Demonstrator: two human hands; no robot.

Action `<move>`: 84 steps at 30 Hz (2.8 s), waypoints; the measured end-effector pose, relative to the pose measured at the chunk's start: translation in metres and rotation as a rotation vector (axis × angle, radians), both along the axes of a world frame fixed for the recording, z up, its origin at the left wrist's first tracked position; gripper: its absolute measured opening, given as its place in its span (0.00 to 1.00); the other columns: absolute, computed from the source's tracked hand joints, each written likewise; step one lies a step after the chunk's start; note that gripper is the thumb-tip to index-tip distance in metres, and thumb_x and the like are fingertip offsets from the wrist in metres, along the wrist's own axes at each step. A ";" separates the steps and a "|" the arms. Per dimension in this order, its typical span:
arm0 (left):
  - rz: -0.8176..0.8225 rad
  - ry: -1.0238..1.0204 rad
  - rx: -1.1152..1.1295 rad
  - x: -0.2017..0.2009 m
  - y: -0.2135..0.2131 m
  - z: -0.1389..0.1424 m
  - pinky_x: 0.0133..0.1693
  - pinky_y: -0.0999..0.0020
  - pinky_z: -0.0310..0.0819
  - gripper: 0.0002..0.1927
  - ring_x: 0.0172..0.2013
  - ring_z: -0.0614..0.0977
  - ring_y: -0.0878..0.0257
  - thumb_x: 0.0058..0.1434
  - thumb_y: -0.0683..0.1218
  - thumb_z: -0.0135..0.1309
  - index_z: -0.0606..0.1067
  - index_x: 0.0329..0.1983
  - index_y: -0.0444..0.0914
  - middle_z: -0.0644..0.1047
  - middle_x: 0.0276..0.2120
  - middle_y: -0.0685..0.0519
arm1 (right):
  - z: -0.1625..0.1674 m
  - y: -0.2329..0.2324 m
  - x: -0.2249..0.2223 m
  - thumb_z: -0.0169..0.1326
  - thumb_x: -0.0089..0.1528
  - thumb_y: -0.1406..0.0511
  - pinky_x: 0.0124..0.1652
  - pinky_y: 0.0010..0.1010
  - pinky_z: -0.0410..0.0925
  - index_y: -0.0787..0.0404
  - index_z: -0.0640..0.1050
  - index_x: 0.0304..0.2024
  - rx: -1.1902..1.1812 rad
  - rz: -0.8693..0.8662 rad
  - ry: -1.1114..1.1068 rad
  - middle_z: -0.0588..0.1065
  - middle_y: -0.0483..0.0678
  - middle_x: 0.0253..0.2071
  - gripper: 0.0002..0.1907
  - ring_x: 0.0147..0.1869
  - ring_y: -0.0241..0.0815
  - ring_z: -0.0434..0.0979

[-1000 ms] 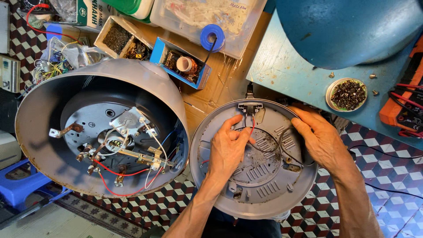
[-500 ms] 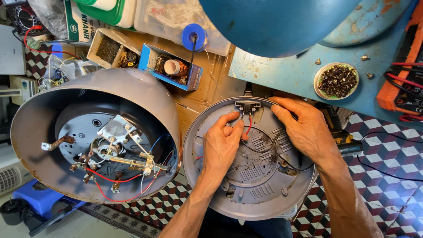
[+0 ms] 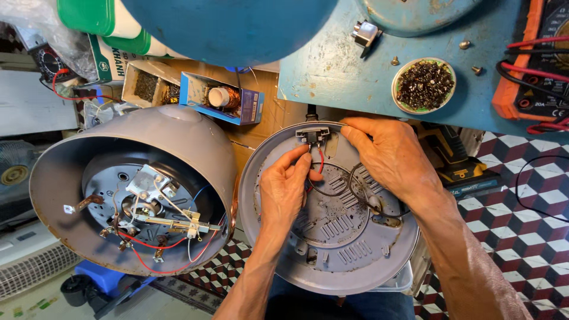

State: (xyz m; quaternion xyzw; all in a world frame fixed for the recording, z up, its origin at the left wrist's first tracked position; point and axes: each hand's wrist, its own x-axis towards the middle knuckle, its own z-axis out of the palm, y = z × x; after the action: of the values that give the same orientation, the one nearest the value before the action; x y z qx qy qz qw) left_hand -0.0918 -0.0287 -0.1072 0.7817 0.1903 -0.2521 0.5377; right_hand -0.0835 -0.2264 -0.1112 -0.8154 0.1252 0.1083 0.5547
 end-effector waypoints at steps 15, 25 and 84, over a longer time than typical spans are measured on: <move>0.181 0.206 -0.213 0.003 0.000 -0.010 0.14 0.78 0.51 0.19 0.11 0.68 0.72 0.67 0.47 0.51 0.71 0.57 0.34 0.84 0.30 0.45 | -0.011 0.002 -0.005 0.52 0.65 0.59 0.38 0.47 0.70 0.58 0.83 0.42 0.006 -0.027 -0.002 0.78 0.60 0.34 0.13 0.38 0.63 0.79; 0.086 0.105 -0.047 0.003 -0.007 -0.006 0.16 0.78 0.56 0.17 0.13 0.70 0.72 0.66 0.49 0.53 0.72 0.54 0.34 0.85 0.31 0.46 | -0.017 -0.002 -0.007 0.50 0.65 0.60 0.37 0.50 0.69 0.61 0.81 0.38 0.033 -0.008 -0.073 0.76 0.62 0.32 0.13 0.39 0.65 0.78; -0.367 -0.903 0.535 0.046 0.000 0.056 0.47 0.56 0.71 0.14 0.47 0.78 0.49 0.62 0.42 0.57 0.74 0.51 0.38 0.79 0.46 0.47 | 0.083 0.034 -0.046 0.54 0.66 0.65 0.51 0.43 0.69 0.64 0.80 0.46 -0.437 -0.125 -0.385 0.79 0.53 0.50 0.10 0.53 0.54 0.76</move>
State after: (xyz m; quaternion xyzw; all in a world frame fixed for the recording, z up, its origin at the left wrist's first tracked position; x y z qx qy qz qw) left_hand -0.0456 -0.0285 -0.0509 0.9417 -0.1411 0.0757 0.2958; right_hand -0.1298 -0.1925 -0.0282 -0.9117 0.0878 -0.1122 0.3854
